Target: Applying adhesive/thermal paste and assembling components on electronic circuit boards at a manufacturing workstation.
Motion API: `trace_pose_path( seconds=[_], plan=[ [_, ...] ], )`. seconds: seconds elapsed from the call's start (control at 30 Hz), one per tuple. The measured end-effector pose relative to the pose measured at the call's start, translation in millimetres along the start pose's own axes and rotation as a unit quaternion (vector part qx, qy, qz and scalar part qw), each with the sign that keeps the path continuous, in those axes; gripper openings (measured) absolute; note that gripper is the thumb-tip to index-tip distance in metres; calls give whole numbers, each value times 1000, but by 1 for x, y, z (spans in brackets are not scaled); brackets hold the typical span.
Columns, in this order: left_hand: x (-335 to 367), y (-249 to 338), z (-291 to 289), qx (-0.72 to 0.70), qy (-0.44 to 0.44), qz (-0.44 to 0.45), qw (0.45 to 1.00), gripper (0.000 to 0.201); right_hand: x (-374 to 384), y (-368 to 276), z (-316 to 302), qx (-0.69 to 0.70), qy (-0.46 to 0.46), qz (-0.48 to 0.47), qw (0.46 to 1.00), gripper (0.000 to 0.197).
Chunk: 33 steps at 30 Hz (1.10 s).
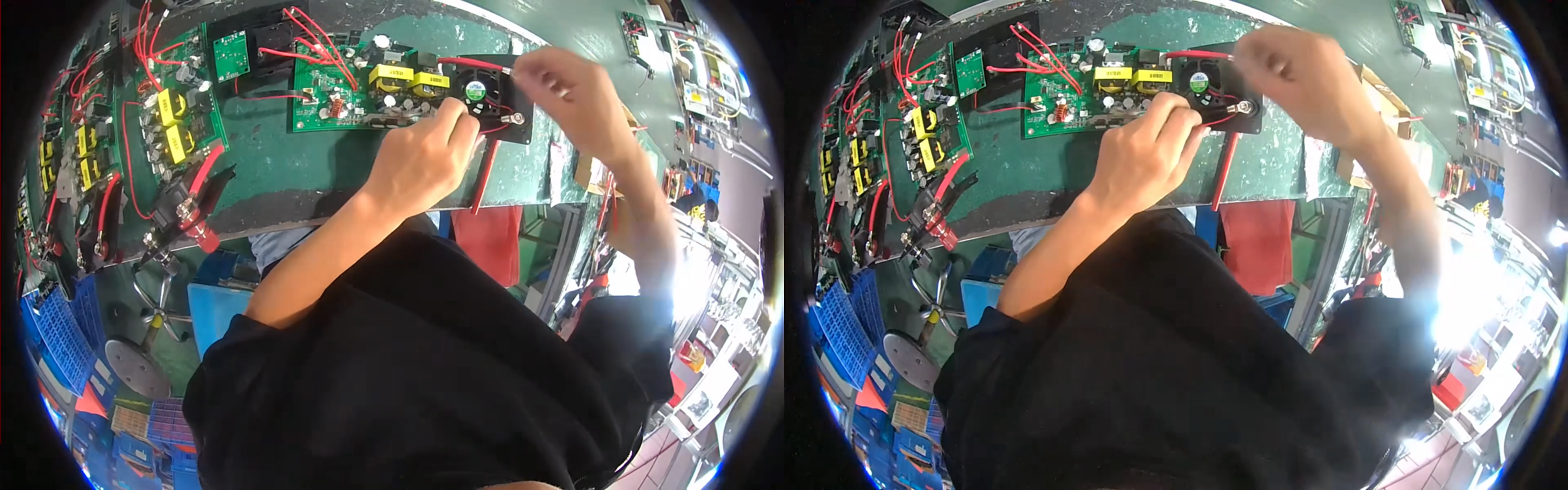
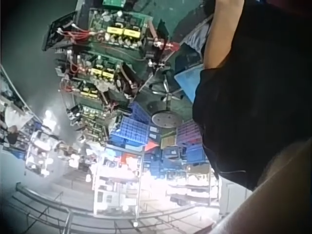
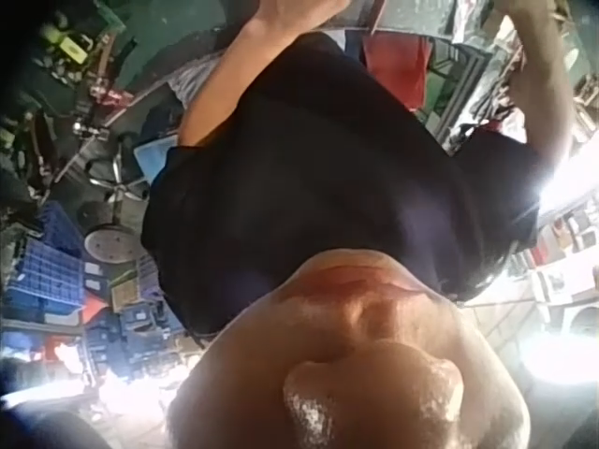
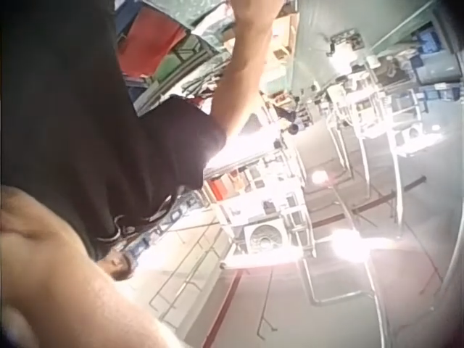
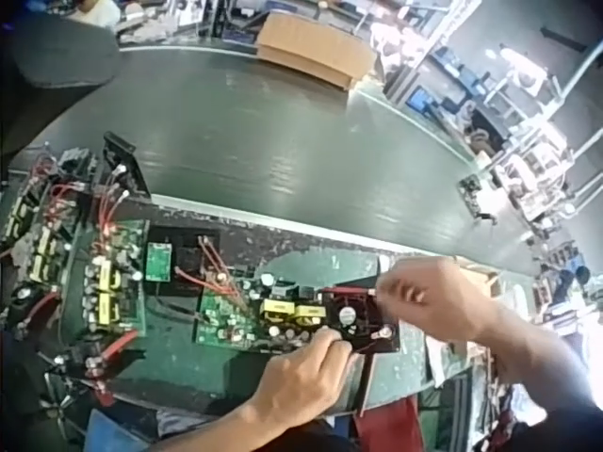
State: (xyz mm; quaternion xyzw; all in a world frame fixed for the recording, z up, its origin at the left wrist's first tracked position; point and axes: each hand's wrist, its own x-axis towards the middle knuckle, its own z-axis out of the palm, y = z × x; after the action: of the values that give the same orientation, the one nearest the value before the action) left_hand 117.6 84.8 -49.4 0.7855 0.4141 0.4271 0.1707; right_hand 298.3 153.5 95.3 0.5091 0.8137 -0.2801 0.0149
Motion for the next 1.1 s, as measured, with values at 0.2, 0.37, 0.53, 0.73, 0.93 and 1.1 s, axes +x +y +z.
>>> trace_pose_path(
  seconds=[0.2,0.37,0.53,0.73,0.93,1.1],
  plan=[
    [0,11,-2,-12,-34,8,999,14,-39,4,32,270,175,193,927,41],
    [11,27,-4,-168,16,-175,970,13,-47,-8,68,200,325,152,912,30],
    [15,30,-4,-181,18,-182,966,5,-59,-55,110,200,310,249,896,22],
    [22,17,-14,-187,14,-80,979,8,-26,-75,135,670,417,257,558,29],
    [62,14,-34,-77,-16,47,996,8,-43,-42,157,664,453,173,570,23],
    [91,-11,-29,-7,-137,126,982,9,-37,-66,158,401,540,289,682,19]
  ],
)
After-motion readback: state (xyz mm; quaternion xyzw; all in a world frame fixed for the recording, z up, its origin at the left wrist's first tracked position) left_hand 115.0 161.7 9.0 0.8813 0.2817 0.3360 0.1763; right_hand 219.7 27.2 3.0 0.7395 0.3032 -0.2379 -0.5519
